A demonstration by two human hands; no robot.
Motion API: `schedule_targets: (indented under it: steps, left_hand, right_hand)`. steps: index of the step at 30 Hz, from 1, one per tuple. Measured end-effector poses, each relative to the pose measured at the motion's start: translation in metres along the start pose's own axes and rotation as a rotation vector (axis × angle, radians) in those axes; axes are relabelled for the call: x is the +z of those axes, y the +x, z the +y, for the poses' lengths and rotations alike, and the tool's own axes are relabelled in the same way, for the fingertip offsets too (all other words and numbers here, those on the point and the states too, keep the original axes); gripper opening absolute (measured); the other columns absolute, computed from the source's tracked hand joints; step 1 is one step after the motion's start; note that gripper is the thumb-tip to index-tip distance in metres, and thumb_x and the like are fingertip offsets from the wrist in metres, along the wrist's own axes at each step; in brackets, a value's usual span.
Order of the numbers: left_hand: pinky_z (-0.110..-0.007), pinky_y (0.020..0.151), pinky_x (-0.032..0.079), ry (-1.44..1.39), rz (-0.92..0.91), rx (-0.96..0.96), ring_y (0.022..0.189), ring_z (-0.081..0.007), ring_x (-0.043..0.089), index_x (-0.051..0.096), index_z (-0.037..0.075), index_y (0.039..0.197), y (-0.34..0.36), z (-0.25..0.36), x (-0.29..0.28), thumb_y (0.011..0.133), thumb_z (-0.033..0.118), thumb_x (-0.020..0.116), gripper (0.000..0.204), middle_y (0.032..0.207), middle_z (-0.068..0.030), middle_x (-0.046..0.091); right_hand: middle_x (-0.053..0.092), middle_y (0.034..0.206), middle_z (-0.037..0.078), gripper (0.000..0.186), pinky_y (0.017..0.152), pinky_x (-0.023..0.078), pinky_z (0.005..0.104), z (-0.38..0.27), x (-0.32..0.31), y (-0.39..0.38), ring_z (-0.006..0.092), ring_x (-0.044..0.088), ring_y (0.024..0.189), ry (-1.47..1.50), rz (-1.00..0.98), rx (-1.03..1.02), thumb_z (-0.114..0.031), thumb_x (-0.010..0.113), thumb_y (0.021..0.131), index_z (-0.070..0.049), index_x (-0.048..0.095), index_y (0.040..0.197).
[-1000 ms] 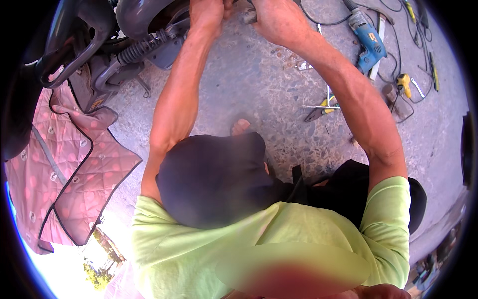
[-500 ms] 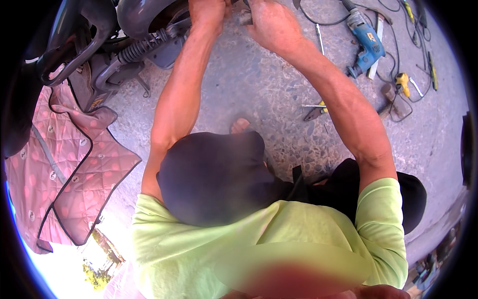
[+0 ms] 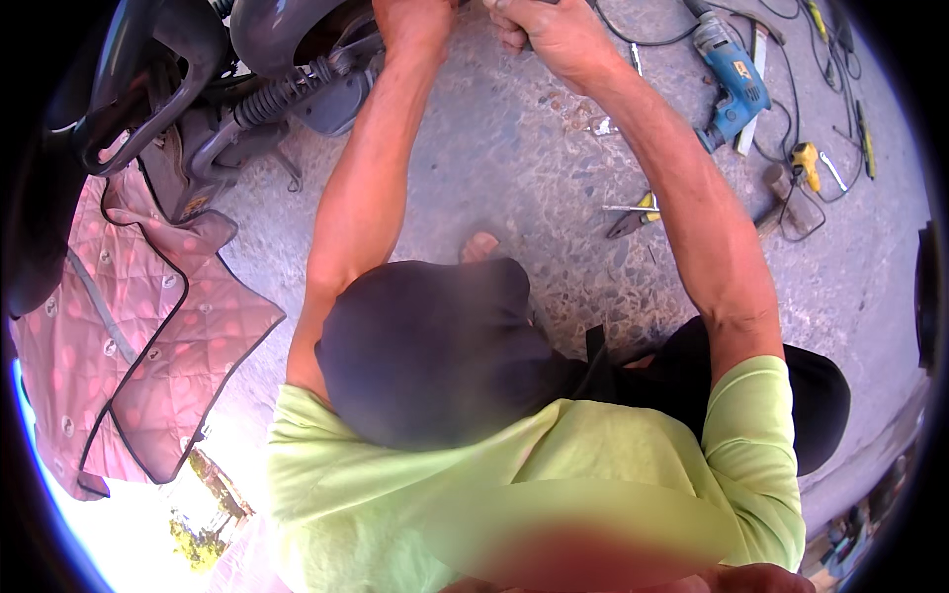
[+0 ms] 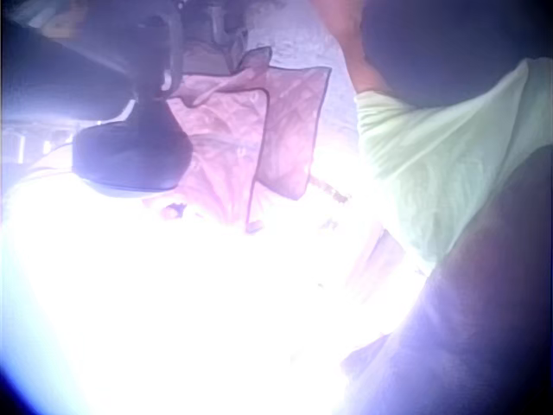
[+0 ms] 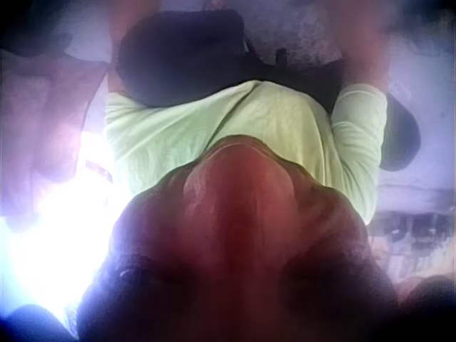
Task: The person unscrews and removes a rear panel from a scooter using a T-handle socket wrench and a screwdriver.
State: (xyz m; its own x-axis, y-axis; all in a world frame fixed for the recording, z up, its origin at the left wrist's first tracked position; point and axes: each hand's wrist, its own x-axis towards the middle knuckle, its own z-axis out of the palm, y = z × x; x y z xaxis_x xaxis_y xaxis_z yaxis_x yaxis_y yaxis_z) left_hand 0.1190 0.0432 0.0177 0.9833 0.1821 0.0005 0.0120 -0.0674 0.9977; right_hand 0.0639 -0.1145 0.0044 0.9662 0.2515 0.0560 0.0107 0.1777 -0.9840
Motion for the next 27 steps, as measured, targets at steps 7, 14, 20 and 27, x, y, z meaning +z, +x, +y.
schedule_targets:
  steps: [7,14,20,27]
  left_hand:
    - [-0.027,0.045,0.033,-0.043,0.006,-0.054,0.047,-0.0087,0.044,0.066,0.005,0.084,0.003,-0.005,-0.001,0.098,0.016,0.067,0.018,0.062,0.0015,0.055]
    - [-0.027,0.04,0.033,-0.035,0.003,-0.088,0.044,-0.0101,0.046,0.062,0.006,0.084,0.003,-0.002,-0.001,0.099,0.016,0.066,0.018,0.059,0.0006,0.053]
    - [-0.027,0.04,0.035,-0.18,-0.013,-0.202,0.046,-0.0113,0.047,0.058,0.008,0.09,0.005,-0.002,-0.01,0.099,0.018,0.067,0.017,0.066,-0.001,0.056]
    - [-0.033,0.069,0.051,-0.463,-0.197,-0.327,0.079,-0.0181,0.063,0.061,0.004,0.115,-0.046,-0.017,-0.042,0.102,0.024,0.064,0.024,0.095,-0.008,0.066]
  right_hand:
    - [0.067,0.088,0.006,0.029,0.076,0.052,0.0398,-0.012,-0.013,0.002,0.0217,0.064,0.081,0.249,-0.173,0.221,-0.017,0.067,0.094,0.0,0.06,0.116]
    - [0.067,0.086,0.003,0.031,0.08,0.05,0.0356,0.0,-0.048,-0.035,0.0185,0.062,0.081,0.028,-0.094,0.344,-0.021,0.069,0.094,-0.001,0.065,0.117]
    - [0.072,0.089,0.012,0.04,0.085,0.054,0.0375,0.039,-0.029,-0.097,0.0296,0.07,0.09,-0.841,-0.168,0.327,-0.022,0.077,0.083,-0.003,0.066,0.116]
    - [0.07,0.122,0.022,0.061,0.098,0.053,0.0471,0.087,-0.03,-0.143,0.0362,0.068,0.115,-1.401,-0.435,0.104,-0.032,0.08,0.079,-0.01,0.063,0.133]
